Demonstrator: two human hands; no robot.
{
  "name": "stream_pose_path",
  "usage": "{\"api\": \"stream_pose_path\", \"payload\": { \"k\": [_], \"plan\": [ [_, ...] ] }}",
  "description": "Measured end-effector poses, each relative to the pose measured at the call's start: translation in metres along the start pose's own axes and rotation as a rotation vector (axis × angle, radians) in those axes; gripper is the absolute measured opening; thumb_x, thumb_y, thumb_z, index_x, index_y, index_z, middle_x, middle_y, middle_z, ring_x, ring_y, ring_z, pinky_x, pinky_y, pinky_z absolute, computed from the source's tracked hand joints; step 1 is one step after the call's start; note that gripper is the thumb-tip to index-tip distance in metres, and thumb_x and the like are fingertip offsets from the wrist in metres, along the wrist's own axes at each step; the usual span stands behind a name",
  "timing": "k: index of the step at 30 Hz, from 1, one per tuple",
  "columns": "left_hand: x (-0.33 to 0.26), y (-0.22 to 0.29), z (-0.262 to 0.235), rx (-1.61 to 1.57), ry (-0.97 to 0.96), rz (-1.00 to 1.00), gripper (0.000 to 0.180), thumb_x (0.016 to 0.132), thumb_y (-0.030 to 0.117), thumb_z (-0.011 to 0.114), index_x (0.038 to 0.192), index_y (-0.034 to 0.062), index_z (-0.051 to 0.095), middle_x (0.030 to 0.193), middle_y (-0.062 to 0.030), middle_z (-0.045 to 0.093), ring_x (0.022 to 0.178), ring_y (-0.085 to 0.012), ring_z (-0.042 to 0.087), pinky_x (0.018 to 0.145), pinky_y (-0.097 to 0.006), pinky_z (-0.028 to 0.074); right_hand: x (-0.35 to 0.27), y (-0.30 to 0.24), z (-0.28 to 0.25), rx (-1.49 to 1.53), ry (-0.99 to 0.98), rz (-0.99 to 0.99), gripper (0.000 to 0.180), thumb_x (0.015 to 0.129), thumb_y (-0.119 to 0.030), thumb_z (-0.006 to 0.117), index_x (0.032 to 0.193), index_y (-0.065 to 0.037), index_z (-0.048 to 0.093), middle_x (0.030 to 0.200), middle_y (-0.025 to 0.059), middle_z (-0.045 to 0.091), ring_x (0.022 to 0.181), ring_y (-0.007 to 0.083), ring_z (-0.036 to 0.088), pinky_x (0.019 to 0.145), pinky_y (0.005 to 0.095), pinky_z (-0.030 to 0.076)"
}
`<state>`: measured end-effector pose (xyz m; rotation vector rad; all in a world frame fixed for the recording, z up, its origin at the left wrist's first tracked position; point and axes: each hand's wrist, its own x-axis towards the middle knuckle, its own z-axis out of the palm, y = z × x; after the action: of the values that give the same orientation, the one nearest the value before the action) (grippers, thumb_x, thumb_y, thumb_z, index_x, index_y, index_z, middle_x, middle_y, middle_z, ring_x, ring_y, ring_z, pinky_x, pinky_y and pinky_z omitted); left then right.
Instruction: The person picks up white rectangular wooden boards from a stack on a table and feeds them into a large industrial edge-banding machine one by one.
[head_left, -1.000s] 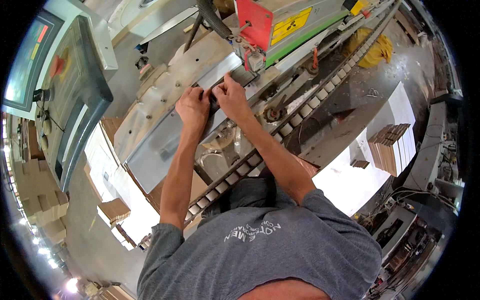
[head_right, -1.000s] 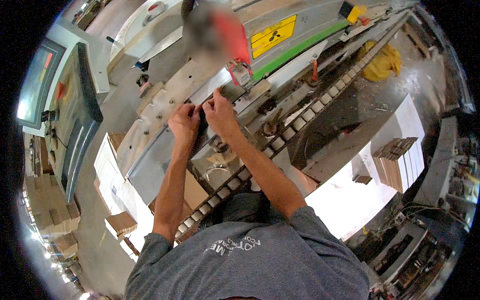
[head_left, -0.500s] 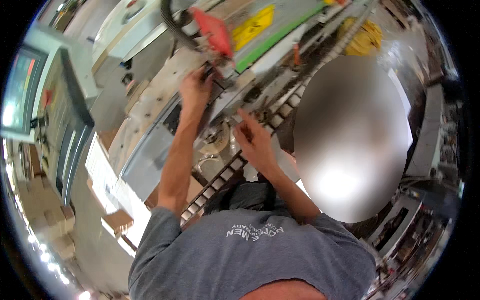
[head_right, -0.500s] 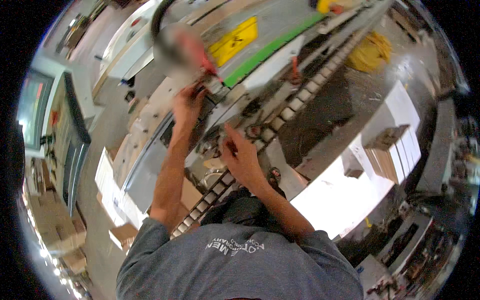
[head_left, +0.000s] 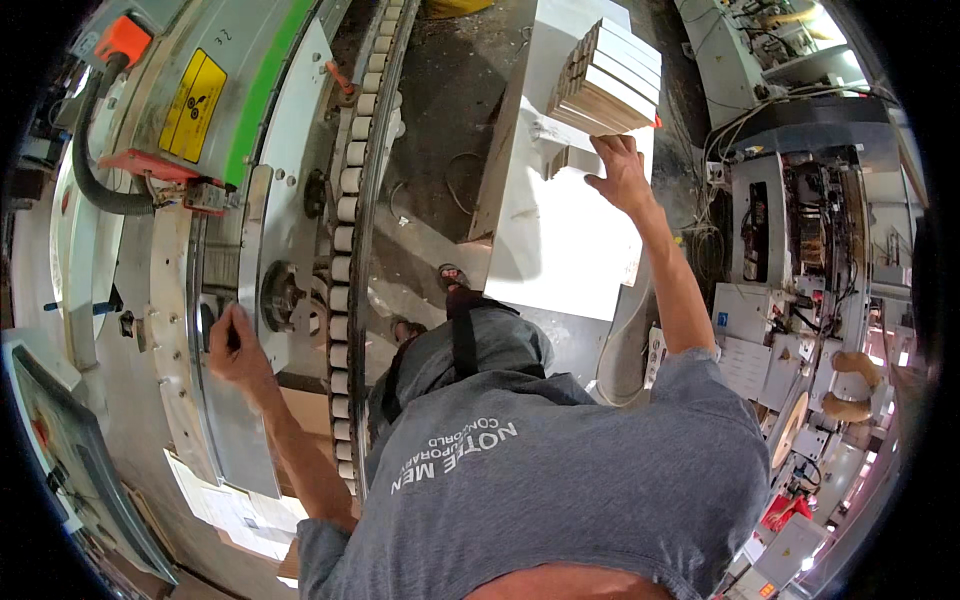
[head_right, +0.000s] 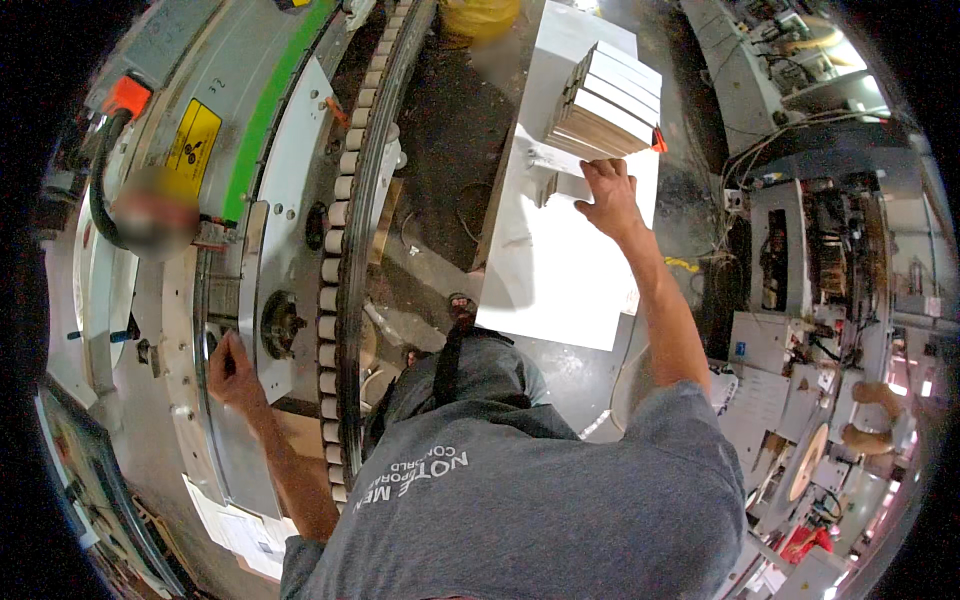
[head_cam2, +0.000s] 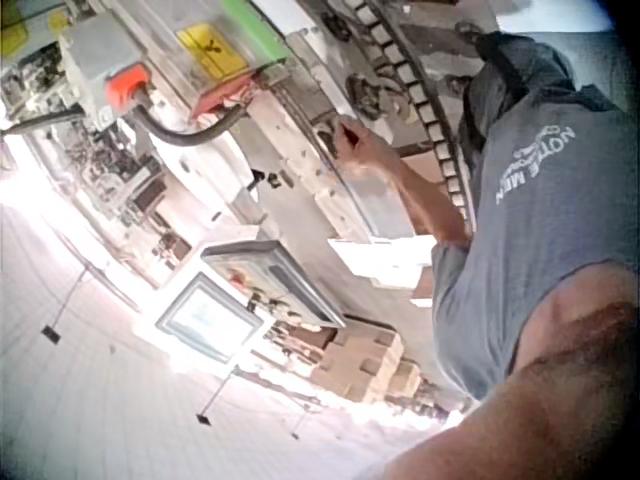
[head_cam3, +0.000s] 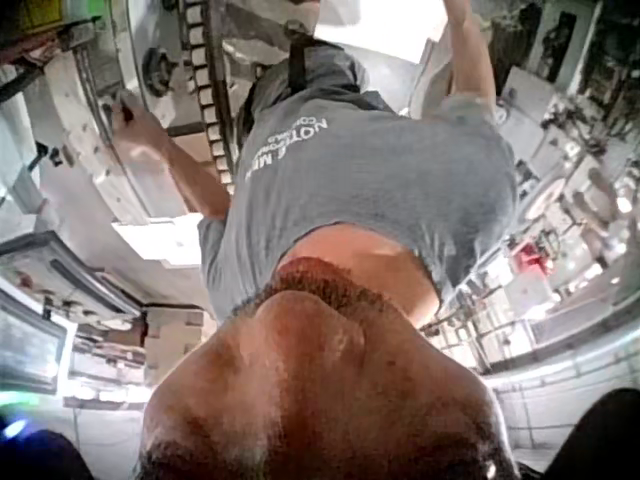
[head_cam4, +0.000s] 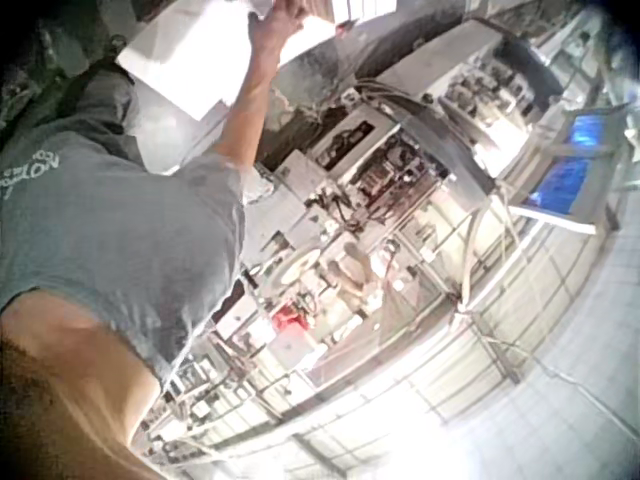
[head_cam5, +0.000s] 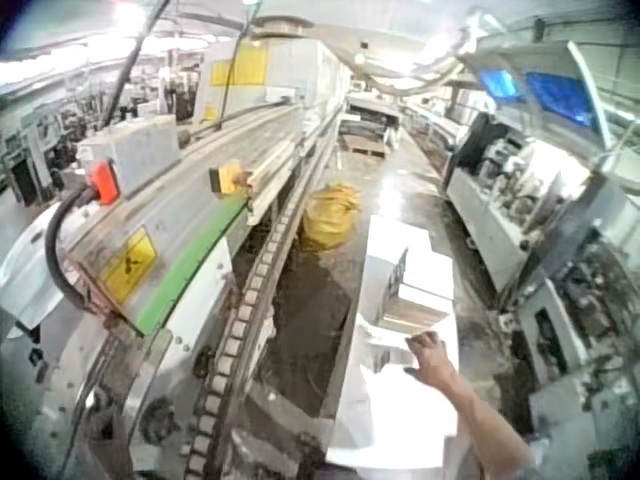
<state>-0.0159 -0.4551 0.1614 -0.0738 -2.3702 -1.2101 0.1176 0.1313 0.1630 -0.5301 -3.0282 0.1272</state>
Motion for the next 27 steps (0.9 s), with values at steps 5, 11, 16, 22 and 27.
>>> {"api": "stream_pose_path", "payload": {
  "k": [5,11,16,22,27],
  "plan": [
    [-0.018,0.019,0.017,-0.039,-0.101,0.047,0.009,0.088,0.002,0.072,0.097,-0.001,0.074,0.083,-0.0095,0.071,0.07,-0.0131,0.064,0.063,-0.026,0.051,0.009,0.042,0.032,-0.048,-0.056,-0.095,0.058,0.068,-0.015,0.083,0.122,-0.004,0.065,0.123,0.0164,0.062,0.117,0.0383,0.052,0.095,0.0504,0.046],
    [-0.03,0.067,0.028,-0.056,-0.252,0.208,0.03,0.079,0.003,0.076,0.108,0.0028,0.071,0.098,-0.0141,0.07,0.085,-0.0297,0.065,0.075,-0.037,0.054,-0.002,-0.044,-0.01,0.059,-0.035,-0.279,0.066,0.064,-0.009,0.087,0.125,-0.001,0.063,0.111,0.0203,0.063,0.105,0.0378,0.056,0.092,0.0482,0.048],
    [-0.034,0.104,0.011,0.027,-0.499,0.313,0.051,0.072,0.01,0.083,0.12,0.0046,0.067,0.113,-0.0153,0.067,0.104,-0.0355,0.061,0.09,-0.043,0.051,-0.003,-0.233,-0.03,0.231,-0.257,-0.743,0.061,0.065,-0.008,0.083,0.123,-0.003,0.063,0.116,0.0153,0.057,0.108,0.036,0.052,0.094,0.0448,0.044],
    [-0.022,0.056,-0.039,0.09,-0.301,0.329,0.049,0.07,0.008,0.085,0.116,0.0012,0.068,0.112,-0.0179,0.068,0.096,-0.036,0.064,0.081,-0.042,0.054,0.01,-0.391,-0.031,0.392,-0.175,-1.201,0.062,0.067,-0.003,0.077,0.125,0.004,0.057,0.113,0.0171,0.055,0.113,0.0359,0.048,0.095,0.0466,0.043],
    [-0.02,-0.023,-0.084,0.282,0.009,0.091,0.047,0.068,0.01,0.085,0.111,-0.0011,0.069,0.109,-0.0192,0.069,0.095,-0.0373,0.065,0.085,-0.043,0.053,-0.007,-0.475,-0.023,0.836,0.1,-1.13,0.059,0.081,-0.006,0.074,0.135,0.004,0.051,0.119,0.0173,0.057,0.109,0.032,0.055,0.092,0.0424,0.048]
  ]
}}
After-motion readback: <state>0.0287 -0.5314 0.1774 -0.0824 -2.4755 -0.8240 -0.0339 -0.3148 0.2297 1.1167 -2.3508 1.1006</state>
